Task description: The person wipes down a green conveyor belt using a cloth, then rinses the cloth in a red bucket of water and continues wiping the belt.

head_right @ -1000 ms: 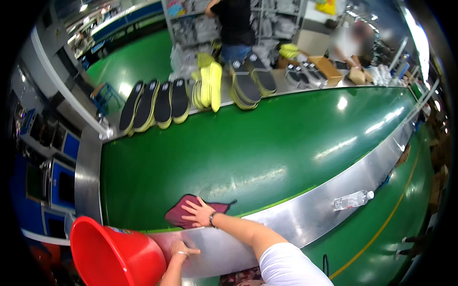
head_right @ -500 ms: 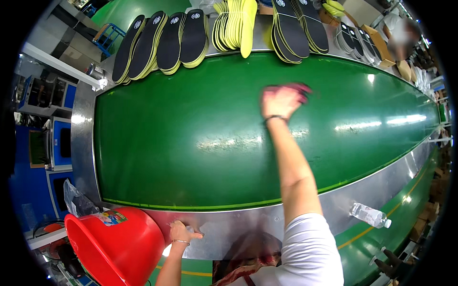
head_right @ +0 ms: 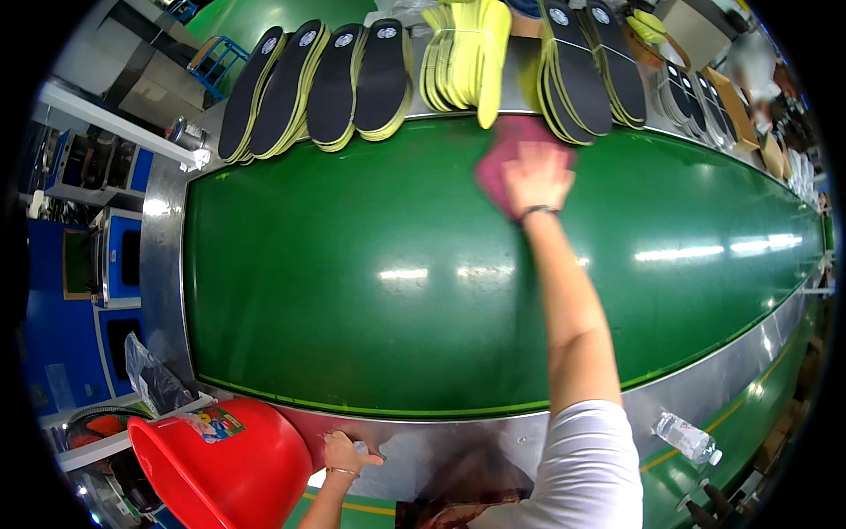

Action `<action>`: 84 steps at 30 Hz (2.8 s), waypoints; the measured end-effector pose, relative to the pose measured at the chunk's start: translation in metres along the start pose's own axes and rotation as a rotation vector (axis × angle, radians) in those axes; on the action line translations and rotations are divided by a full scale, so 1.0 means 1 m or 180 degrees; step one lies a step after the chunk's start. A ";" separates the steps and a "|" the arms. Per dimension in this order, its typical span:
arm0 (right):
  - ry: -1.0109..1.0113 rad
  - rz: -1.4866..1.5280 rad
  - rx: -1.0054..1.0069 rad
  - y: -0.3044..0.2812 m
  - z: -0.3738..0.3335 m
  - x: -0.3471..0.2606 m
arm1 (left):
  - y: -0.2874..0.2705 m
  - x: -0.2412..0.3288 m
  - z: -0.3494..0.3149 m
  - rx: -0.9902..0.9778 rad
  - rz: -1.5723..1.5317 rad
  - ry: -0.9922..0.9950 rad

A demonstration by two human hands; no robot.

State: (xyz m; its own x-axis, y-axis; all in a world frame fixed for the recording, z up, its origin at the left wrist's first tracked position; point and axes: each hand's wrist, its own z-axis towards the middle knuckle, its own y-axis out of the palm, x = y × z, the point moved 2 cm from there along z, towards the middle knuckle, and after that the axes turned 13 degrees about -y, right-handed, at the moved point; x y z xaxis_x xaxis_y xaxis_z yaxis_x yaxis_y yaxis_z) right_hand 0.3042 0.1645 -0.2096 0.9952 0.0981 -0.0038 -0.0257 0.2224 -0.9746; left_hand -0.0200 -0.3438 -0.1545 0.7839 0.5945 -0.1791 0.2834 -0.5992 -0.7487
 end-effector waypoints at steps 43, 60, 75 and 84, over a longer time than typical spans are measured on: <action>0.0004 -0.1158 -0.0356 0.002 -0.133 0.008 | -0.009 0.015 0.006 -0.0019 -0.0074 -0.0027; -0.1745 0.0534 0.0019 -0.002 0.001 -0.202 | 0.000 0.006 0.005 -0.0022 0.0072 0.0159; -0.3260 0.0949 -0.0748 -0.050 -0.068 -0.388 | -0.003 0.009 0.002 -0.0021 -0.0070 0.0138; -0.6609 0.1630 -0.0065 -0.036 -0.215 -0.279 | -0.009 0.010 0.003 -0.0084 -0.0213 0.0005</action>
State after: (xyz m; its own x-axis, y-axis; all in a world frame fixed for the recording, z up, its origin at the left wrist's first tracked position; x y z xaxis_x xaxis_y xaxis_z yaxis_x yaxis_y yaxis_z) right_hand 0.0476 -0.0794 -0.2211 -0.6177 0.7860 -0.0262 -0.1756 -0.1703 -0.9696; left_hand -0.0166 -0.3311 -0.1512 0.7635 0.6329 -0.1282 0.3497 -0.5721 -0.7419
